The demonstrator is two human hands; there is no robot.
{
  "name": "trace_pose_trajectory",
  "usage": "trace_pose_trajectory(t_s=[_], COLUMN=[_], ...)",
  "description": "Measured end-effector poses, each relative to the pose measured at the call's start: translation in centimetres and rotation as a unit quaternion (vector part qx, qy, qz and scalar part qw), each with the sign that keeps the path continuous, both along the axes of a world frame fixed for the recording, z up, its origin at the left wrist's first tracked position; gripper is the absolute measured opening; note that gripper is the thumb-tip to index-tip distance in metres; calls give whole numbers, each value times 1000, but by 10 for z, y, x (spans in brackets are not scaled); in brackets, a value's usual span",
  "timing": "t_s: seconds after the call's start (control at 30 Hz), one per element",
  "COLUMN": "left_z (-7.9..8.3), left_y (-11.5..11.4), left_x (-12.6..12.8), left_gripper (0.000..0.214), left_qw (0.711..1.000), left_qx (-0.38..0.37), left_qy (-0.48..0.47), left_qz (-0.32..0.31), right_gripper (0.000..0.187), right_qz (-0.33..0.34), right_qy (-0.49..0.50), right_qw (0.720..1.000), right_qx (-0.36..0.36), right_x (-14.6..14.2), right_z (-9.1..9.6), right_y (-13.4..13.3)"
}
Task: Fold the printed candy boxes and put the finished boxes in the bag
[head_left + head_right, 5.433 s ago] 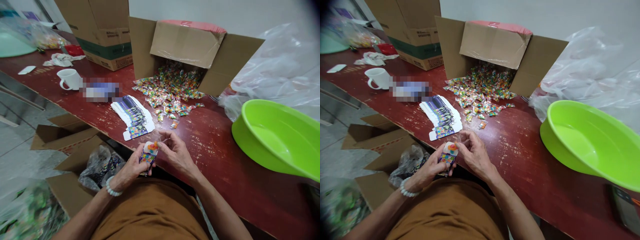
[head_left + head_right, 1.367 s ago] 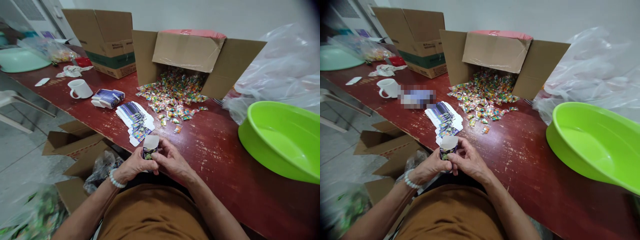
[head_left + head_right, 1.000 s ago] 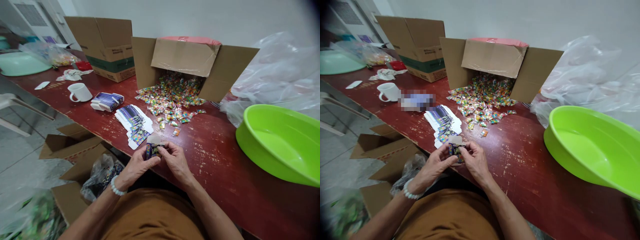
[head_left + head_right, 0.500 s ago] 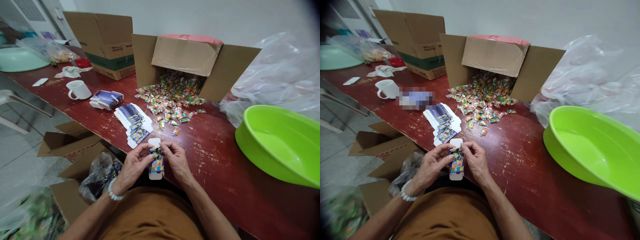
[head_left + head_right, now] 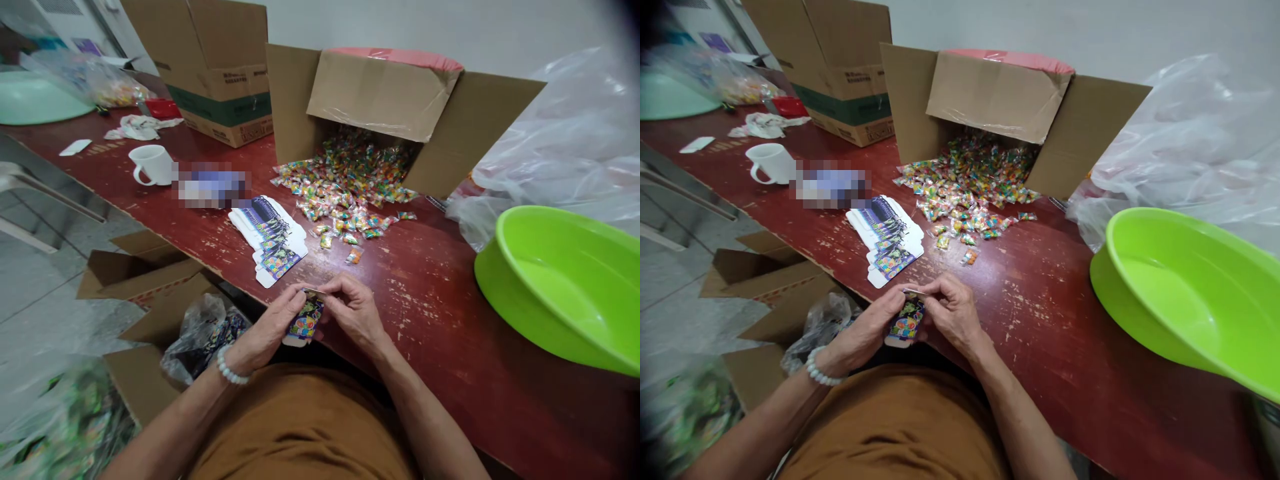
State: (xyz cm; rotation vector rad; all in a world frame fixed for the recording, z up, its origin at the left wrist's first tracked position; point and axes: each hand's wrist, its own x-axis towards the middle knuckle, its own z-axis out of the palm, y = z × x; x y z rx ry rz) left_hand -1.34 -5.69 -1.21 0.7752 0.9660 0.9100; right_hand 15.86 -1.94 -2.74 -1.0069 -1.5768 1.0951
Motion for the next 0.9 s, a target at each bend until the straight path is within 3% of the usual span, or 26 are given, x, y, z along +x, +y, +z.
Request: trace_pose_trajectory(t_s=[0.1,0.17,0.33,0.47,0.6,0.7,0.8,0.9], left_z=[-2,-3,-3,-5,-11,-13,-11,-7], left_y=[0,1,6,7,6,5,4,-5], left_x=[4,6,7,1,-3,-2,1,3], left_gripper=[59,64,74,77,74,74,73,63], left_qw=[998,998,998,994,992,991,994,999], left_qx=[-54,-67,-14,29,50,46,34,-15], left_qy=[-14,-2,59,102,118,123,105,49], left_qz=[-7,14,15,0,-1,2,14,19], right_gripper=[14,18,26,25,19,11,6,11], right_qz=[39,51,119,111,107,120,109,133], right_qy=[-28,-15,129,173,145,37,-67,-108], right_qw=[999,998,957,945,967,992,988,982], right_qx=[12,-32,-231,-254,-180,-26,91,84], right_x=[-1,-2,-7,-11,-10,-8,-5,4], right_z=[0,3,9,10,12,16,15,7], right_y=[-2,-2,5,9,1,-8,-7,13])
